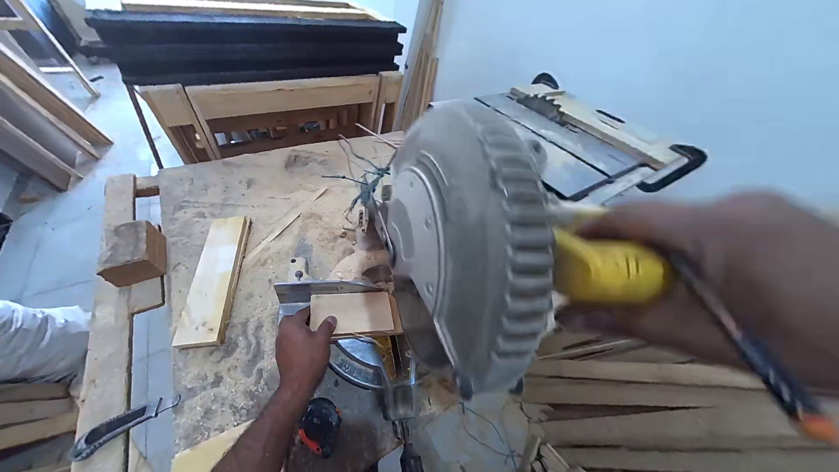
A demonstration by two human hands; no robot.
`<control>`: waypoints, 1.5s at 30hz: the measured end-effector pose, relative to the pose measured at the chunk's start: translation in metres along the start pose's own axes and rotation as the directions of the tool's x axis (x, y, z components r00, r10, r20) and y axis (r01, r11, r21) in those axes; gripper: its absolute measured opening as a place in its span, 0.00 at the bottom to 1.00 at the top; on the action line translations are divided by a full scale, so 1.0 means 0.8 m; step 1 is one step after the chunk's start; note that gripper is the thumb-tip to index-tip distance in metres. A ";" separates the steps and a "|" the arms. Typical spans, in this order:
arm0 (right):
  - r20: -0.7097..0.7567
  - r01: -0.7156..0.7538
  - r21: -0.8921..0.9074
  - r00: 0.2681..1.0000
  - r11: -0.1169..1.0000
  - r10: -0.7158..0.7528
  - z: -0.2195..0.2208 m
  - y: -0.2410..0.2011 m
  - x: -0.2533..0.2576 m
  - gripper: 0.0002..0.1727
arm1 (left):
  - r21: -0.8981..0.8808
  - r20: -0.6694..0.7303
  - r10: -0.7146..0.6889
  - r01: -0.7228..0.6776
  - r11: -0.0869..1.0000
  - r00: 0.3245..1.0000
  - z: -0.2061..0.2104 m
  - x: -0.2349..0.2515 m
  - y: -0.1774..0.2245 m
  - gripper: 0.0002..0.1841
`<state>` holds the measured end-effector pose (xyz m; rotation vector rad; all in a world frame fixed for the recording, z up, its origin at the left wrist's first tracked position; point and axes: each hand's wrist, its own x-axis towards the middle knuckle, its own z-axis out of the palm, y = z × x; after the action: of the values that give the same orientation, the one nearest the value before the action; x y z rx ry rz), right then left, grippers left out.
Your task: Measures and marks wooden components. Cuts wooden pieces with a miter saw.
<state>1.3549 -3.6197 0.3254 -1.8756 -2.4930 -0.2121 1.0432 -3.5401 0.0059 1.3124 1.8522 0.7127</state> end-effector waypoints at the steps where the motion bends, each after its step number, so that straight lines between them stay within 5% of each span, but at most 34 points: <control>1: 0.048 -0.039 -0.008 0.998 0.999 0.039 0.015 -0.008 -0.014 0.34 | -0.002 0.003 -0.001 0.001 1.000 1.000 0.000 0.000 -0.001 0.20; 6: -0.039 -0.012 -0.002 0.999 1.000 0.012 0.068 -0.016 -0.048 0.37 | 0.005 0.000 -0.018 0.018 1.000 1.000 0.002 0.002 -0.002 0.21; 11: 0.172 -0.068 0.026 0.983 0.997 0.063 0.068 -0.041 -0.049 0.37 | 0.041 0.010 -0.018 0.018 0.999 1.000 0.001 0.003 -0.001 0.22; 15: 0.010 0.048 -0.028 0.999 0.998 -0.048 0.085 -0.046 -0.061 0.22 | 0.047 0.023 -0.037 0.036 0.998 0.999 -0.002 0.003 0.003 0.21; 25: -0.016 0.076 -0.074 0.997 0.994 -0.078 0.102 -0.041 -0.071 0.22 | 0.048 0.032 -0.033 0.031 0.998 0.999 0.001 0.002 0.004 0.22; 35: -0.095 0.010 -0.080 0.995 0.997 -0.018 0.184 -0.074 -0.101 0.18 | 0.047 0.012 -0.006 0.005 0.999 1.000 0.004 0.008 0.000 0.21; 39: -0.138 -0.006 0.001 0.990 1.000 0.006 0.127 -0.055 -0.082 0.23 | 0.058 0.039 -0.004 0.001 0.998 0.999 -0.001 0.010 0.009 0.22; 41: -0.434 0.004 0.001 0.901 1.000 -0.003 0.098 -0.032 -0.060 0.23 | 0.066 0.058 -0.003 -0.001 0.998 0.998 -0.005 0.006 0.016 0.22; 45: -0.849 0.069 0.174 0.516 0.982 0.114 0.093 0.001 -0.013 0.25 | 0.136 0.093 0.024 -0.036 0.990 0.995 -0.013 -0.001 0.030 0.21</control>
<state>1.3641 -3.6204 0.2511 -1.2224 -1.6903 -0.6889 1.0482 -3.5336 0.0309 1.4389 1.8384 0.5393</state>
